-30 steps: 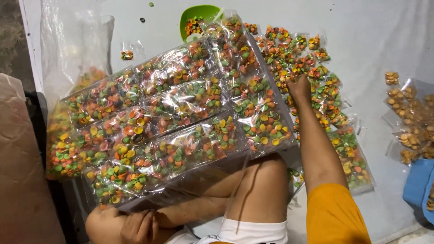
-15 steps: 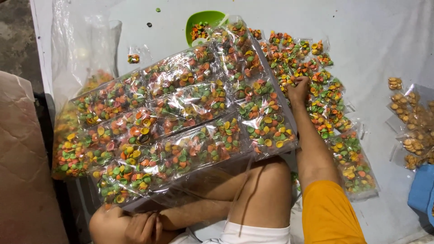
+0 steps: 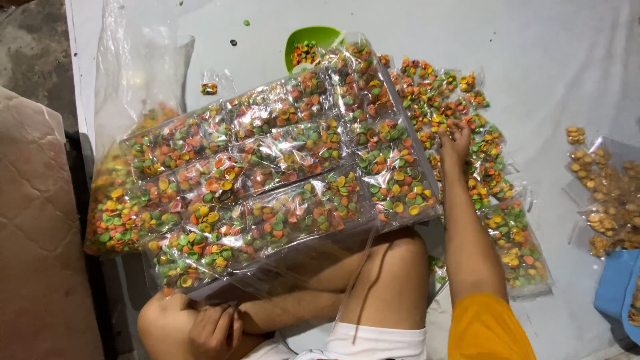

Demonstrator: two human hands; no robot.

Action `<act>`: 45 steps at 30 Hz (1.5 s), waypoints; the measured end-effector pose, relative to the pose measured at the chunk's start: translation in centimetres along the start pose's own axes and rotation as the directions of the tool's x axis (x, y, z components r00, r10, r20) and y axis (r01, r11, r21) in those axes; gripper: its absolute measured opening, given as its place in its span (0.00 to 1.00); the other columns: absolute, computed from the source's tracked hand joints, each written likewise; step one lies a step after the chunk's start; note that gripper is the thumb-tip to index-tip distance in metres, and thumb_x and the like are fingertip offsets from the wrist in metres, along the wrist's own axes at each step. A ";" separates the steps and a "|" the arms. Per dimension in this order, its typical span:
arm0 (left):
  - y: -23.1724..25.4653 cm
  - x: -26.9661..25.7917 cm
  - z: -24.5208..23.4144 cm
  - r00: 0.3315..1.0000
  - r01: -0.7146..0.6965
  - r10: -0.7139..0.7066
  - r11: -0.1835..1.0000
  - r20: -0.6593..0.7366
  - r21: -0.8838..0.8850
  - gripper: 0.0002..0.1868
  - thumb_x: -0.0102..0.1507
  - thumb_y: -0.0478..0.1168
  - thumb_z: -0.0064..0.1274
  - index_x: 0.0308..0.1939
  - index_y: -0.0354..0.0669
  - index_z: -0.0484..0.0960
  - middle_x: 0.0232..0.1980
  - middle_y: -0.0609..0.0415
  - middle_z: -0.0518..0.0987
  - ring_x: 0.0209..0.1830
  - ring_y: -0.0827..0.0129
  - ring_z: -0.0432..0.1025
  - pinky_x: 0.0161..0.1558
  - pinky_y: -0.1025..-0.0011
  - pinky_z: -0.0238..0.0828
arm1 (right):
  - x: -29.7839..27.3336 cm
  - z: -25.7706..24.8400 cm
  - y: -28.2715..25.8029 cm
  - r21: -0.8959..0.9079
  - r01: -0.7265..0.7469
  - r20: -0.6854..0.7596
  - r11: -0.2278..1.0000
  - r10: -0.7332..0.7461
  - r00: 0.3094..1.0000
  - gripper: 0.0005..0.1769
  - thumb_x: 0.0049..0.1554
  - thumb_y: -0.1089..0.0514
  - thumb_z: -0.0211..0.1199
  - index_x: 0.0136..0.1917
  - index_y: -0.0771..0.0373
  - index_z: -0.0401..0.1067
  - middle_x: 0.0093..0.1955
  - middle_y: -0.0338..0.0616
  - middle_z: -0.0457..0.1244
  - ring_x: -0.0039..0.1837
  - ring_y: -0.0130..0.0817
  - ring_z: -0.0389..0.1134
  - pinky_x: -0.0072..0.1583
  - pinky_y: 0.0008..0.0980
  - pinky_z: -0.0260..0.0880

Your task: A person is sitting on the floor, organizing and packaging small colorful snacks into plastic bags.

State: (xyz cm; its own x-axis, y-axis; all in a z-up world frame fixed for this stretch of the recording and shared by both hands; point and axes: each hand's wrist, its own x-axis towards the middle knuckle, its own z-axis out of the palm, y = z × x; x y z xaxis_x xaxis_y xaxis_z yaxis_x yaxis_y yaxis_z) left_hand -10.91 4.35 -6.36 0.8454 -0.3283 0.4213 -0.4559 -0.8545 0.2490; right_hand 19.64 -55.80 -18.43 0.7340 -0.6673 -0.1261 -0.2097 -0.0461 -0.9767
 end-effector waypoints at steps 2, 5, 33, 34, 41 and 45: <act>0.8 1.8 -1.4 0.999 -0.021 0.021 1.000 0.027 -0.014 0.11 0.51 0.36 0.60 0.37 0.36 0.84 0.38 0.50 0.83 0.31 0.61 0.76 0.38 0.68 0.73 | -2.4 -1.9 -2.9 0.044 0.035 0.028 0.998 -0.036 0.999 0.21 0.61 0.65 0.61 0.65 0.54 0.63 0.65 0.48 0.66 0.58 0.35 0.71 0.57 0.34 0.73; 1.4 2.6 -2.3 0.998 -0.053 0.053 0.999 0.033 -0.009 0.11 0.51 0.37 0.60 0.37 0.38 0.84 0.37 0.51 0.84 0.31 0.62 0.78 0.37 0.70 0.73 | -6.9 -4.9 -6.7 0.156 0.104 0.078 0.982 -0.118 0.990 0.23 0.61 0.67 0.58 0.68 0.59 0.59 0.67 0.52 0.64 0.66 0.41 0.67 0.69 0.42 0.69; 13.2 0.8 -4.5 0.817 0.508 -0.502 0.397 0.283 -0.764 0.24 0.52 0.37 0.70 0.52 0.45 0.84 0.43 0.57 0.88 0.36 0.74 0.80 0.40 0.77 0.77 | -50.1 -1.3 -14.4 0.158 -0.201 0.890 0.967 -0.051 0.454 0.37 0.55 0.76 0.61 0.74 0.58 0.58 0.58 0.45 0.63 0.58 0.30 0.67 0.60 0.28 0.72; 13.1 0.8 -4.6 0.819 0.505 -0.501 0.398 0.279 -0.766 0.24 0.52 0.37 0.70 0.52 0.45 0.84 0.43 0.57 0.88 0.36 0.74 0.80 0.40 0.77 0.77 | -50.4 -1.3 -14.5 0.160 -0.198 0.890 0.967 -0.054 0.453 0.37 0.55 0.76 0.61 0.74 0.58 0.58 0.58 0.45 0.63 0.58 0.30 0.67 0.60 0.28 0.72; 12.3 0.8 -5.7 0.877 0.444 -0.392 0.437 0.278 -0.783 0.28 0.51 0.33 0.69 0.56 0.46 0.81 0.51 0.57 0.84 0.46 0.71 0.80 0.49 0.74 0.79 | -50.9 -0.7 -13.2 0.172 -0.183 0.858 0.968 -0.056 0.511 0.25 0.56 0.74 0.62 0.65 0.62 0.64 0.57 0.47 0.65 0.55 0.29 0.69 0.55 0.27 0.72; 11.8 0.9 -5.9 0.842 0.496 -0.412 0.340 0.348 -0.799 0.24 0.56 0.29 0.63 0.56 0.44 0.80 0.49 0.57 0.81 0.44 0.72 0.81 0.49 0.75 0.84 | -51.2 -0.2 -12.4 0.210 -0.188 0.853 0.959 -0.086 0.515 0.22 0.57 0.73 0.60 0.64 0.63 0.64 0.58 0.46 0.64 0.57 0.31 0.69 0.58 0.28 0.73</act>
State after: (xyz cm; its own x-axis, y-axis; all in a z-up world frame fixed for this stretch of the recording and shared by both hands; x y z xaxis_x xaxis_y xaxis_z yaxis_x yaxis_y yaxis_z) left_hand -17.21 -3.66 2.09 0.9966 -0.0643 -0.0509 0.0421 -0.1316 0.9904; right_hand -15.46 -21.23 0.22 0.9468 0.2948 -0.1293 -0.2036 0.2372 -0.9499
